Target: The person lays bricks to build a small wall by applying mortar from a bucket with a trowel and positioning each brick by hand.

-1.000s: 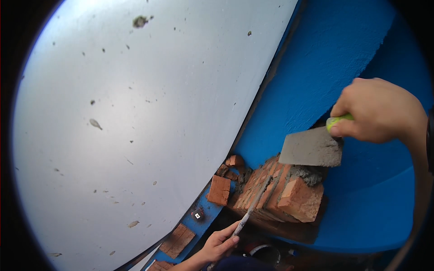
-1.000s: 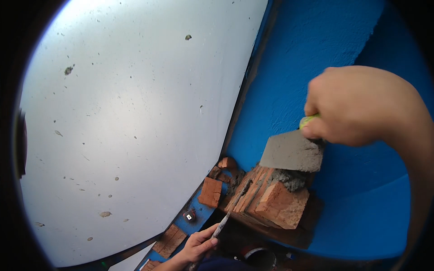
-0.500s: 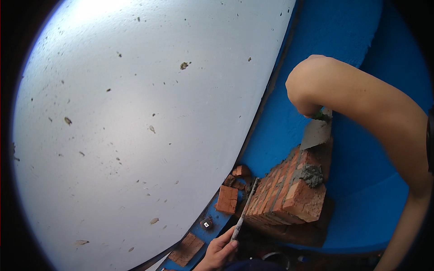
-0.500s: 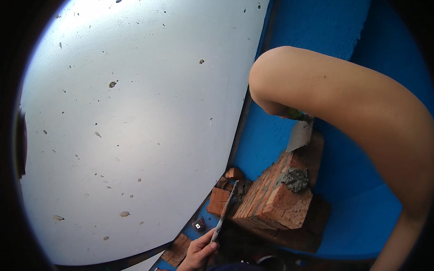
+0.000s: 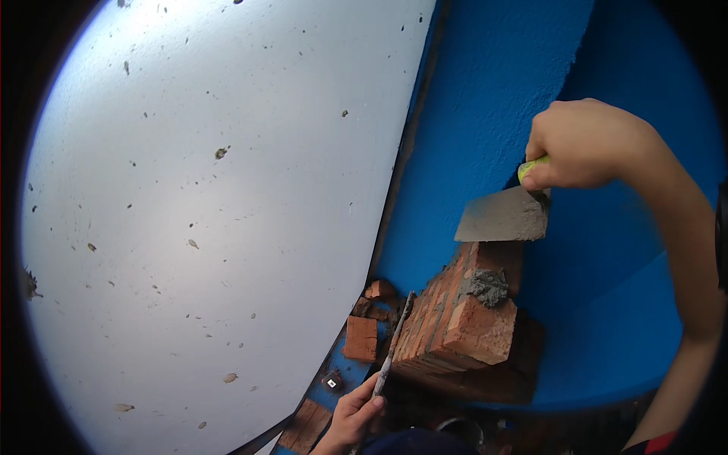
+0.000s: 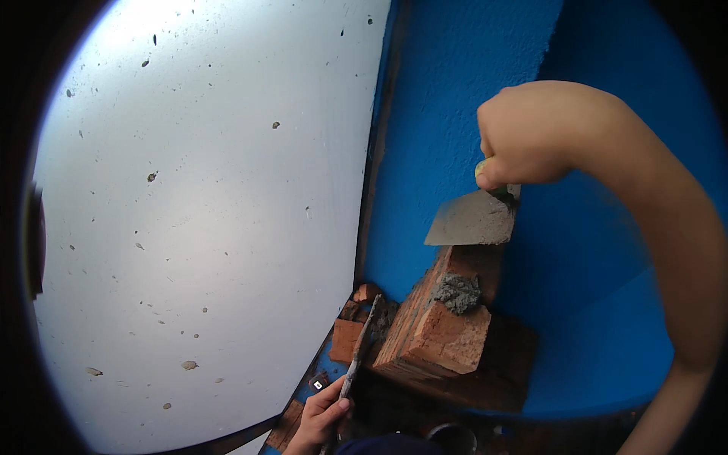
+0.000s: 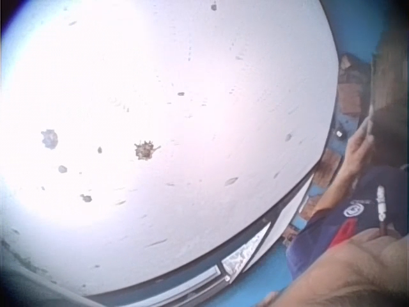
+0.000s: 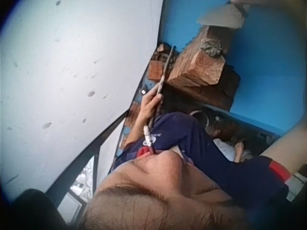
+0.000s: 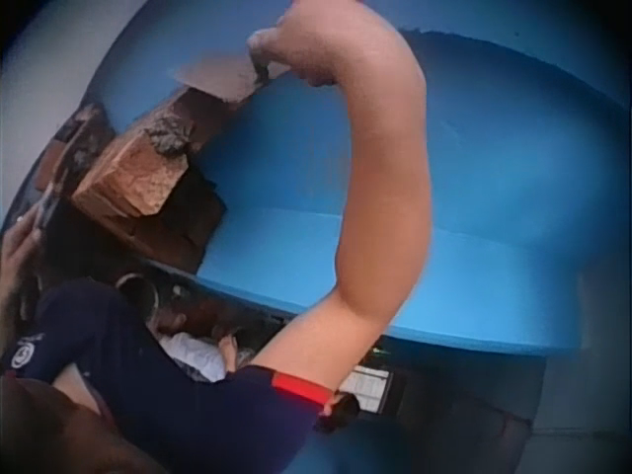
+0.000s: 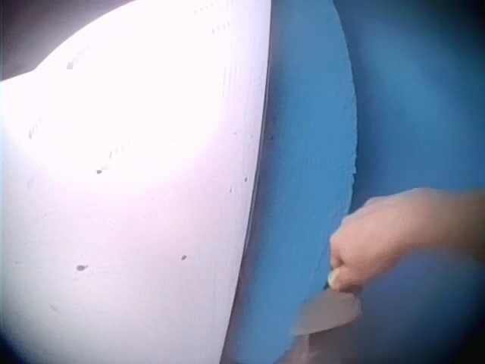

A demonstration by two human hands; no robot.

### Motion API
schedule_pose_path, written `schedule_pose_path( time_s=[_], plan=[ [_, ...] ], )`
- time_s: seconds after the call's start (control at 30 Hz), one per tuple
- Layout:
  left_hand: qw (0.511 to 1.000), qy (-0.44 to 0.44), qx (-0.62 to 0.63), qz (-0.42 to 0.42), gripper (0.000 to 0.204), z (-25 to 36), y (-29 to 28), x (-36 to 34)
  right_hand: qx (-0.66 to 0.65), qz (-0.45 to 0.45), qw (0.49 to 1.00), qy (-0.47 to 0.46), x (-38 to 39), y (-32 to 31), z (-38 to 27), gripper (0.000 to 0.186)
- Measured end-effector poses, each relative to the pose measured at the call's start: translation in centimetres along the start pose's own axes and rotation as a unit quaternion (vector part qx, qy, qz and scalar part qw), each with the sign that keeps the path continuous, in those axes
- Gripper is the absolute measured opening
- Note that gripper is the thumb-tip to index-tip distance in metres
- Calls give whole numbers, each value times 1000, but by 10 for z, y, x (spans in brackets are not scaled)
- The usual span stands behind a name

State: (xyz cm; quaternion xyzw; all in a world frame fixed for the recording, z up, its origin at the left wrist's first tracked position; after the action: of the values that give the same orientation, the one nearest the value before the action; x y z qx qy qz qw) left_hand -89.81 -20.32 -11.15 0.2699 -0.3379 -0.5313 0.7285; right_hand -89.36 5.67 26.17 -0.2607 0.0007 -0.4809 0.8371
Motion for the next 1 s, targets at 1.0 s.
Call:
schedule_pose_path(
  time_s=[1.0],
  plan=[
    [975,-31,151,-160,45,84,150,-46,-597,423,666,146,180,253,-111,36]
  ],
)
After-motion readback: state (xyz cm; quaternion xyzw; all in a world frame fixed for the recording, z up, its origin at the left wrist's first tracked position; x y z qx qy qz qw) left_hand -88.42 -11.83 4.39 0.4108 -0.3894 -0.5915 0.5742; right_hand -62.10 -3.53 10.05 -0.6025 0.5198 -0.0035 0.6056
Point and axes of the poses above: each hand's wrist, its own x-axis away from the middle knuckle, its own y-axis out of the palm, z = x × y, the point moved 9 cm from there along -x, towards the middle knuckle, and after that the axes turned 11 degrees about x, right-handed, at the moved point
